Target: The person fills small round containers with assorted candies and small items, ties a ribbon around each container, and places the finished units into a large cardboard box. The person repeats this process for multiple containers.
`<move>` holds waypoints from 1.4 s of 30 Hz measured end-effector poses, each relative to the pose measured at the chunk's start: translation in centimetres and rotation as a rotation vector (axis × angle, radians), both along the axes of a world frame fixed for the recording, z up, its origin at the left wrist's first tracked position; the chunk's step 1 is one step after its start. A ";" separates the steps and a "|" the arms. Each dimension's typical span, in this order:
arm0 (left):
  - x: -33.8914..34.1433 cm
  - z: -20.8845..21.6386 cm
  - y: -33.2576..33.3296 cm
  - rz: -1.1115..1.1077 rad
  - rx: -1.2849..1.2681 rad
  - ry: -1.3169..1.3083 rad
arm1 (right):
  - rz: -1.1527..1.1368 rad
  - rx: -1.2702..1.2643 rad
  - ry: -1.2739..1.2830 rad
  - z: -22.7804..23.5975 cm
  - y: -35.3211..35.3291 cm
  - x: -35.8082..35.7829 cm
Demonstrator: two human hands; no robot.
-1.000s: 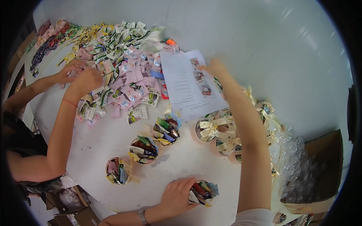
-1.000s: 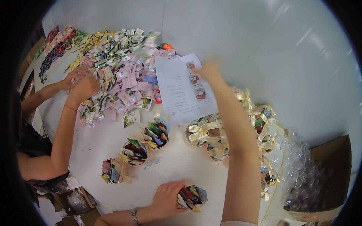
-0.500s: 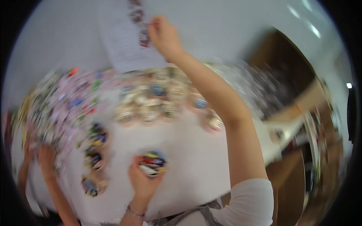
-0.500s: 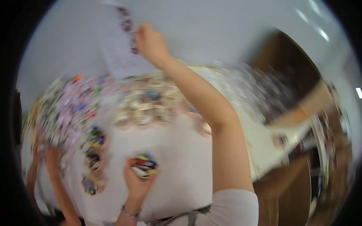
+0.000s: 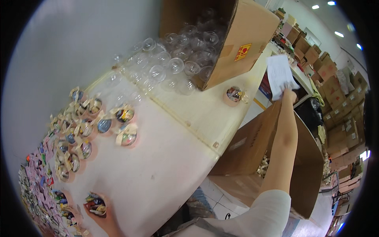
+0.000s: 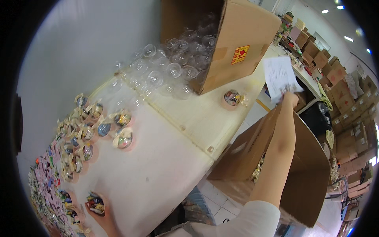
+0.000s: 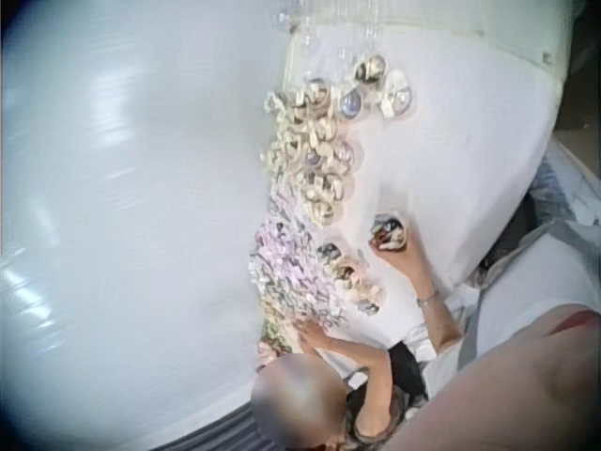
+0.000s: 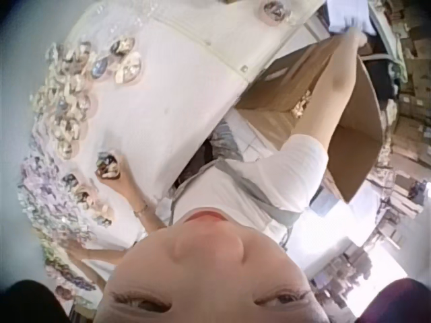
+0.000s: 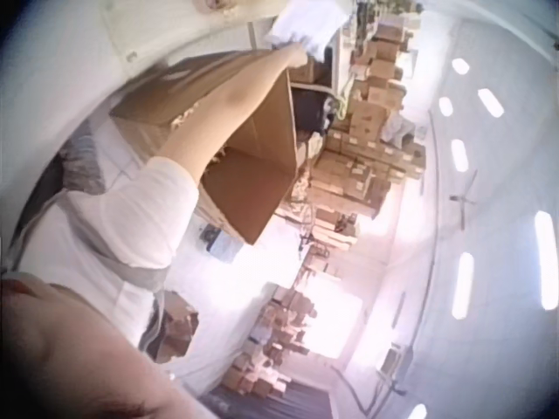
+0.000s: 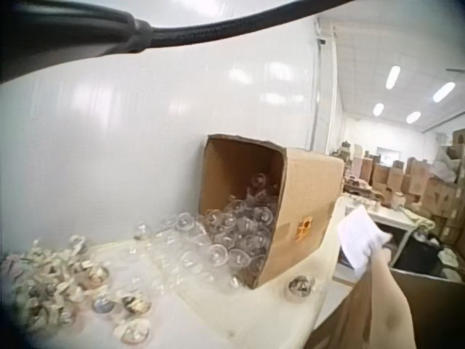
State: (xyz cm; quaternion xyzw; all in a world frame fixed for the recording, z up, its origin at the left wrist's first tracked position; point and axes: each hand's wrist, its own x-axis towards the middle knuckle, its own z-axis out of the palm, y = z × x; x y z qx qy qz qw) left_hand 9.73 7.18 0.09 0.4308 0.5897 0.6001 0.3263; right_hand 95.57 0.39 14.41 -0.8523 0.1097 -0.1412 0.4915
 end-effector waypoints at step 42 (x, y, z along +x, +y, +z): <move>0.4 0.0 -0.3 0.136 0.011 0.285 | -0.056 0.377 -0.268 2.8 13.6 6.0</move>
